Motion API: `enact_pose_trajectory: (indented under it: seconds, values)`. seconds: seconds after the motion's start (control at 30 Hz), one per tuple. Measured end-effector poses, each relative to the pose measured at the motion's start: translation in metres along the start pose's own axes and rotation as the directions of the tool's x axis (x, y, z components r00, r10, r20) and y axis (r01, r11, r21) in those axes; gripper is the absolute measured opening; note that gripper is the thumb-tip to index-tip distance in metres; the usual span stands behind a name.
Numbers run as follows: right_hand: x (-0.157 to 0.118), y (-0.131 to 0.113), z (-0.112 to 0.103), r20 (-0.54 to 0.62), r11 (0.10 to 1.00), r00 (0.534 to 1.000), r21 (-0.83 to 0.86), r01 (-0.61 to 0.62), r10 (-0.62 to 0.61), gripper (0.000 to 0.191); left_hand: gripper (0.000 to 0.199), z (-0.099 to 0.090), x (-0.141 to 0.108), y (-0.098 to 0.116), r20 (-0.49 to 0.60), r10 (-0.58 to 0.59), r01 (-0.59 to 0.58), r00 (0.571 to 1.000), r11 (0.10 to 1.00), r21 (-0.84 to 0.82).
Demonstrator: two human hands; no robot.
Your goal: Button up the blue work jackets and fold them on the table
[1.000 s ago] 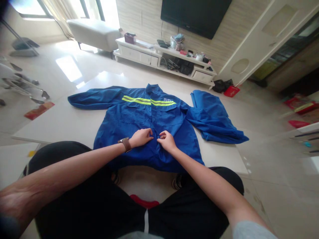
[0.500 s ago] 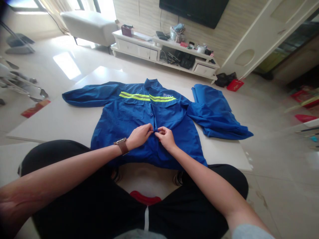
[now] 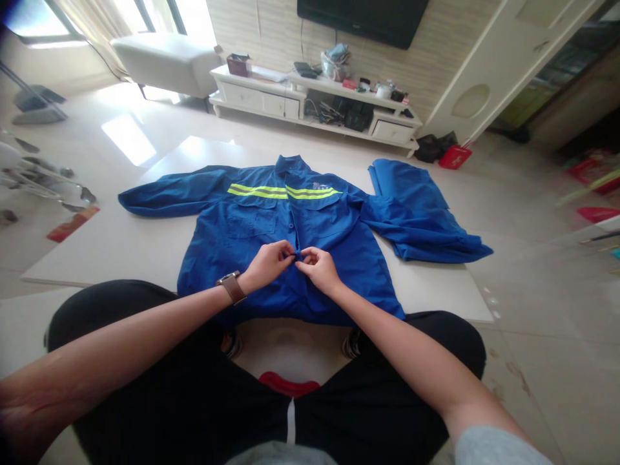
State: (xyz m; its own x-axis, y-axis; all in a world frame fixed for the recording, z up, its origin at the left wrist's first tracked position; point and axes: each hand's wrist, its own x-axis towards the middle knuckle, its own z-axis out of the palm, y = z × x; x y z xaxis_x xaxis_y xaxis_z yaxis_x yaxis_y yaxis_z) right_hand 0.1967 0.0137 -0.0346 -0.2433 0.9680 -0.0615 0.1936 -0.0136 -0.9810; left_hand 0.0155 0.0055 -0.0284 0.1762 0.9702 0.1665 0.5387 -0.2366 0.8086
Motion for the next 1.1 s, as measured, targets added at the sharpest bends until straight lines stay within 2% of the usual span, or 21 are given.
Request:
enact_pose_trajectory:
  seconds: [0.23,0.43,0.57,0.67,0.77,0.83,0.97,1.1]
  values:
    - [-0.002,0.001,-0.001,0.0,0.99,0.996,-0.11,0.086,-0.087,0.033,0.012,-0.003,-0.002,0.003,0.042,-0.026,0.03,0.999,0.993,-0.11]
    - [-0.004,0.0,-0.002,0.014,0.975,0.992,-0.18,0.13,-0.129,0.031,0.013,-0.005,-0.002,0.008,0.031,-0.045,0.049,0.999,0.991,-0.122]
    - [-0.007,-0.004,-0.002,0.056,0.947,0.984,-0.269,0.177,-0.168,0.026,0.011,-0.005,-0.002,0.01,0.044,-0.11,0.117,0.993,0.97,-0.214]
    - [-0.009,-0.008,-0.002,0.11,0.9,0.973,-0.369,0.231,-0.204,0.025,0.014,-0.005,-0.002,0.01,0.101,-0.202,0.225,0.974,0.908,-0.353]
    - [-0.011,-0.01,-0.002,0.162,0.838,0.957,-0.462,0.291,-0.242,0.023,0.028,-0.002,-0.002,0.008,0.168,-0.281,0.328,0.945,0.797,-0.507]
    - [-0.011,-0.01,-0.002,0.189,0.813,0.948,-0.488,0.318,-0.257,0.021,0.027,0.0,-0.001,0.005,0.185,-0.318,0.364,0.93,0.725,-0.585]
    - [-0.012,-0.009,-0.001,0.198,0.808,0.928,-0.456,0.373,-0.316,0.018,0.015,0.002,0.0,0.002,0.197,-0.388,0.417,0.9,0.64,-0.646]
    - [-0.011,-0.009,-0.002,0.17,0.766,0.898,-0.472,0.435,-0.406,0.017,0.015,0.002,0.002,0.002,0.206,-0.411,0.433,0.888,0.598,-0.674]
